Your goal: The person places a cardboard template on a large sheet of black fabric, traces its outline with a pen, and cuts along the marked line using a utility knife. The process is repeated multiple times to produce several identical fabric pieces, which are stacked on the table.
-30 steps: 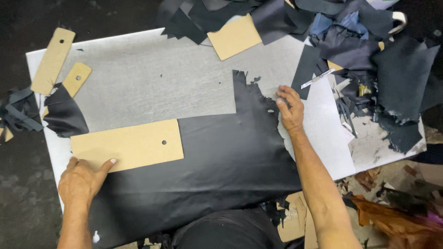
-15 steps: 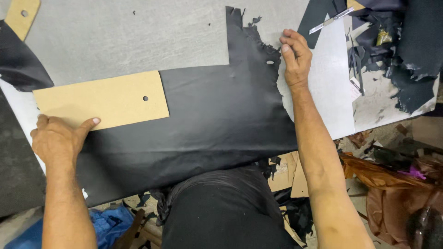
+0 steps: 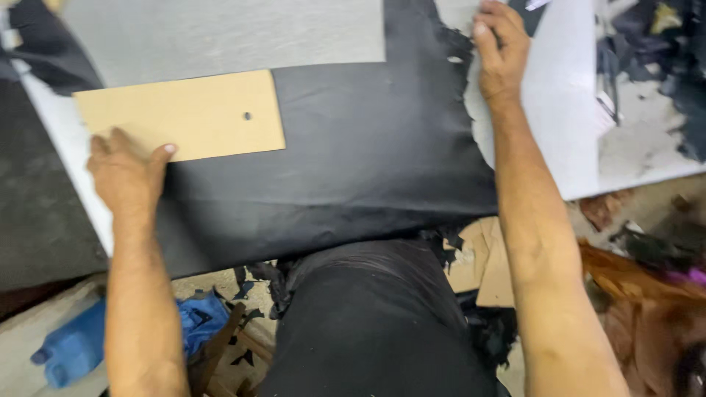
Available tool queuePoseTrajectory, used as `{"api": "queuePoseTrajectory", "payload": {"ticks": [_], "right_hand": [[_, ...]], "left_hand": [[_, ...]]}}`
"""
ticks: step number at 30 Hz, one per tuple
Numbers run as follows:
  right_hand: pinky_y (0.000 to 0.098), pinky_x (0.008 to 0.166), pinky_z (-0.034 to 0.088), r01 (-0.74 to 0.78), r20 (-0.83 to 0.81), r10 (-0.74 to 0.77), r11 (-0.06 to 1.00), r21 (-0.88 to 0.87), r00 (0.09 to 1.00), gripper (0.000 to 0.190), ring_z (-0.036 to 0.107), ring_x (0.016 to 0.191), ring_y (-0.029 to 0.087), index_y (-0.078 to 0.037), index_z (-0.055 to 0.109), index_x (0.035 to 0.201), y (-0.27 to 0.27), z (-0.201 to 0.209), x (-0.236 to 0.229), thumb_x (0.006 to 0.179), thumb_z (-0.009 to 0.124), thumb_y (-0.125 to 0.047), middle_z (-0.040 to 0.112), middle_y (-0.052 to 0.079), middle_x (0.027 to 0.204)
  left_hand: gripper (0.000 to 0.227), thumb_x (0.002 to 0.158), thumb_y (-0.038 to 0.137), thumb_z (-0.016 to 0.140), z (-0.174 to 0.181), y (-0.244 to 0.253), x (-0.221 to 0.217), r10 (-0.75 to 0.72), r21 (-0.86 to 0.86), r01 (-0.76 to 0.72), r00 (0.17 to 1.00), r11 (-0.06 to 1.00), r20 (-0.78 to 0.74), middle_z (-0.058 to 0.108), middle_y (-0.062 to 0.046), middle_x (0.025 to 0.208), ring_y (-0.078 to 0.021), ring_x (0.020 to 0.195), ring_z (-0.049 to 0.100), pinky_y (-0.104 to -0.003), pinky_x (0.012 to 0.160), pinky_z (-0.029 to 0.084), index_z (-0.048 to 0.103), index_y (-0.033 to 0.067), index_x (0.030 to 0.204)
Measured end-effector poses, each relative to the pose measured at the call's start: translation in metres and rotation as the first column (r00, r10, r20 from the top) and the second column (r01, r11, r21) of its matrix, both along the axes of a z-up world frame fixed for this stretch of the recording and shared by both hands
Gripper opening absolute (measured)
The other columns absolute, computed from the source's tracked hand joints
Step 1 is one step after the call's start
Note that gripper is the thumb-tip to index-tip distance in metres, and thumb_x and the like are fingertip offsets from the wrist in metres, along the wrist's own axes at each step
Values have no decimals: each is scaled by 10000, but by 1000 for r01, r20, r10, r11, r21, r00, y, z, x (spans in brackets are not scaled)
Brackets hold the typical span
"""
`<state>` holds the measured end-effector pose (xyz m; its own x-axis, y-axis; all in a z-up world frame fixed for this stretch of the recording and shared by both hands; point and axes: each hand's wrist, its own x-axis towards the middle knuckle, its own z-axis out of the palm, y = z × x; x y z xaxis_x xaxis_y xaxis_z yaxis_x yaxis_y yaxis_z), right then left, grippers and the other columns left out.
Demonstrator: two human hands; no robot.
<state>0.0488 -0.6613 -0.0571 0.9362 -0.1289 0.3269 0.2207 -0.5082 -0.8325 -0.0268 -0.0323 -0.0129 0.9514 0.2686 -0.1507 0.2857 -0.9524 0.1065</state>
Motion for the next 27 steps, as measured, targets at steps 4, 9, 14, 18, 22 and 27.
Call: {"api": "queuePoseTrajectory", "payload": {"ticks": [4, 9, 14, 18, 22, 27], "right_hand": [[407, 1137, 479, -56, 24, 55, 998, 17, 998, 216, 615, 1300, 322, 51, 747, 1112, 0, 11, 0, 1068, 652, -138, 681, 189, 1326], [390, 1144, 498, -82, -16, 83, 995, 51, 996, 201, 616, 1324, 306, 57, 737, 1154, -6, 4, -3, 1108, 644, -115, 665, 187, 1355], [421, 1167, 491, -95, -20, 95, 995, -20, 995, 196, 595, 1361, 333, 66, 739, 1132, -11, -6, -2, 1057, 621, -72, 649, 211, 1396], [461, 1141, 472, -33, 108, 84, 912, -409, 991, 178, 595, 1301, 385, 77, 694, 1118, 9, 16, -10, 978, 674, -33, 646, 243, 1365], [444, 1179, 448, -12, 76, 70, 811, -585, 995, 195, 553, 1324, 372, 28, 656, 1185, 79, 47, -58, 993, 647, -5, 580, 215, 1414], [518, 1195, 403, -228, -279, 46, 711, -666, 959, 456, 479, 1429, 447, -41, 691, 1327, 183, 59, -162, 945, 796, -265, 493, 285, 1565]], "left_hand": [[915, 845, 507, 841, 0, 10, -13, 57, -74, -55, 998, 996, 27, 378, -368, 1534, -532, 1388, 385, -533, 1107, 373, 488, -38, 1490], [912, 854, 470, 820, 23, 28, -67, -76, -96, 78, 997, 992, 16, 359, -372, 1573, -540, 1431, 337, -535, 1185, 318, 472, -46, 1520], [911, 821, 477, 776, 40, 5, -134, -57, -77, 54, 998, 996, -39, 352, -343, 1586, -526, 1456, 302, -552, 1206, 266, 470, -30, 1512], [885, 856, 570, 707, 44, -22, -141, -30, -27, 30, 999, 999, -10, 356, -335, 1559, -517, 1418, 335, -584, 1159, 261, 487, -14, 1483], [916, 849, 664, 678, 49, -69, -123, -126, -64, 121, 989, 991, -79, 406, -333, 1466, -487, 1285, 413, -579, 1025, 343, 515, -12, 1444], [810, 882, 532, 722, 40, -104, -104, -534, -493, 507, 840, 707, 98, 488, -179, 1536, -334, 1353, 494, -461, 1152, 408, 530, 29, 1488]]}}
